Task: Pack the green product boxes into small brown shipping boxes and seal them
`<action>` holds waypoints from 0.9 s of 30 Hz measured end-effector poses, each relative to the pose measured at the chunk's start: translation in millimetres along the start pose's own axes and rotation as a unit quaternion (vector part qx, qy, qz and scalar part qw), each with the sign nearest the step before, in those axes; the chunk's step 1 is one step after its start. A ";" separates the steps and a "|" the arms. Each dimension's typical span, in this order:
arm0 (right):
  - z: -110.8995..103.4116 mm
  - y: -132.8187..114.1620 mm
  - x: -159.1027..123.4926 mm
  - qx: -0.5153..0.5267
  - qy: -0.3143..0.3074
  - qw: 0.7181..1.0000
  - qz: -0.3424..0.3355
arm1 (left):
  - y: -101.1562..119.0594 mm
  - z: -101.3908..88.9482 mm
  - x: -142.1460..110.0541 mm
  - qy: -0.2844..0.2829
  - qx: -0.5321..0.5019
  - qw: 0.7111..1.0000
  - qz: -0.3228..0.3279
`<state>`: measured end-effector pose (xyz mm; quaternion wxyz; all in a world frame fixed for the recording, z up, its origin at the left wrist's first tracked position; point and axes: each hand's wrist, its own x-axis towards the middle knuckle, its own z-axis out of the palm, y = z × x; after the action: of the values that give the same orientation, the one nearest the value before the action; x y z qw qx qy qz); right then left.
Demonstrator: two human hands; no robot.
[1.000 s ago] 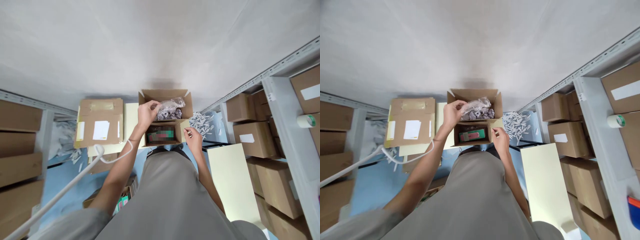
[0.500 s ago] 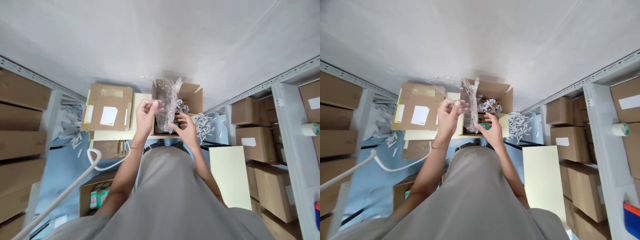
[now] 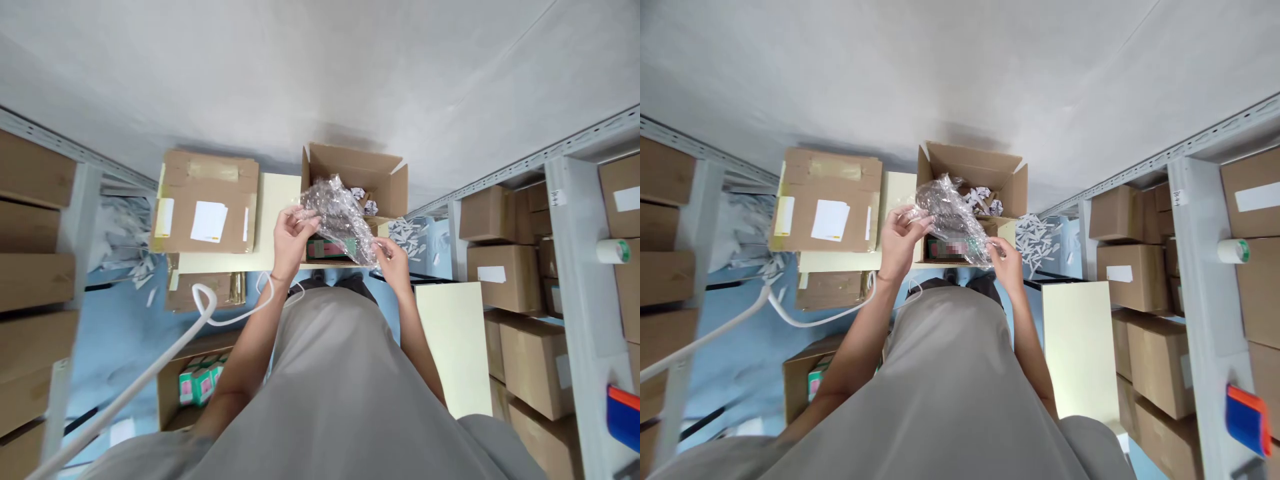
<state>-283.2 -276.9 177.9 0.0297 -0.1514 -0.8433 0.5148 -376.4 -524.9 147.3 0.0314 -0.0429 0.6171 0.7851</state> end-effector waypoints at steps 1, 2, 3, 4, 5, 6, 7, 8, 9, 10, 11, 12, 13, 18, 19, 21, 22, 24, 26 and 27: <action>-7.7 3.4 -0.8 -0.018 -0.003 1.000 0.003 | -1.4 -1.2 0.1 -0.007 0.017 1.000 0.007; -15.7 6.2 -1.8 -0.036 -0.005 0.999 0.007 | -2.8 -2.0 0.1 -0.020 0.035 0.999 0.013; -23.7 8.4 -3.0 -0.055 -0.007 0.998 0.009 | -4.5 -2.7 0.0 -0.039 0.053 0.998 0.016; -31.5 9.8 -4.3 -0.075 -0.008 0.997 0.010 | -6.7 -3.1 -0.4 -0.066 0.071 0.995 0.016; -39.0 10.4 -5.7 -0.097 -0.008 0.995 0.009 | -9.6 -3.4 -0.9 -0.098 0.088 0.991 0.012; -45.9 10.0 -7.0 -0.120 -0.007 0.993 0.007 | -13.1 -3.7 -1.6 -0.133 0.106 0.985 0.006; -51.9 8.5 -8.2 -0.145 -0.006 0.989 0.003 | -17.1 -4.1 -2.5 -0.166 0.126 0.978 -0.001; -56.8 6.0 -9.1 -0.172 -0.009 0.985 -0.001 | -21.4 -4.6 -3.5 -0.193 0.153 0.969 -0.008; -60.4 2.2 -9.7 -0.201 -0.014 0.979 -0.005 | -25.7 -5.4 -4.6 -0.211 0.186 0.959 -0.016; -62.6 -2.7 -9.8 -0.231 -0.024 0.973 -0.009 | -29.8 -6.6 -5.8 -0.221 0.225 0.949 -0.022; -63.3 -8.8 -9.5 -0.261 -0.038 0.964 -0.013 | -33.4 -8.4 -6.9 -0.224 0.265 0.938 -0.025; -62.7 -15.7 -8.6 -0.290 -0.055 0.955 -0.016 | -36.5 -10.6 -7.9 -0.223 0.302 0.927 -0.025; -60.7 -23.5 -7.2 -0.317 -0.071 0.945 -0.018 | -38.9 -13.2 -8.8 -0.219 0.333 0.917 -0.022; -38.1 -62.2 4.1 -0.412 -0.130 0.902 -0.016 | -43.1 -27.2 -11.7 -0.187 0.417 0.890 0.013; -32.6 -67.9 6.5 -0.423 -0.140 0.895 -0.016 | -42.8 -29.1 -12.1 -0.180 0.424 0.888 0.017; -21.9 -75.7 10.7 -0.437 -0.164 0.884 -0.019 | -41.2 -31.0 -13.5 -0.170 0.429 0.887 0.024; -17.1 -78.0 12.4 -0.442 -0.176 0.879 -0.022 | -39.9 -31.3 -14.5 -0.168 0.428 0.888 0.026; -8.9 -80.1 15.0 -0.447 -0.197 0.872 -0.029 | -36.8 -30.9 -17.5 -0.166 0.424 0.890 0.021; -3.3 -80.1 16.4 -0.452 -0.214 0.865 -0.035 | -33.3 -30.2 -21.4 -0.161 0.419 0.894 0.012; -1.7 -79.6 16.5 -0.454 -0.222 0.862 -0.037 | -31.7 -29.8 -23.3 -0.157 0.417 0.895 0.011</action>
<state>-316.5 -304.4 246.8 -0.2113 0.0014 -0.9729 0.0936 -349.1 -546.2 112.2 0.1345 0.1043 0.8753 0.4527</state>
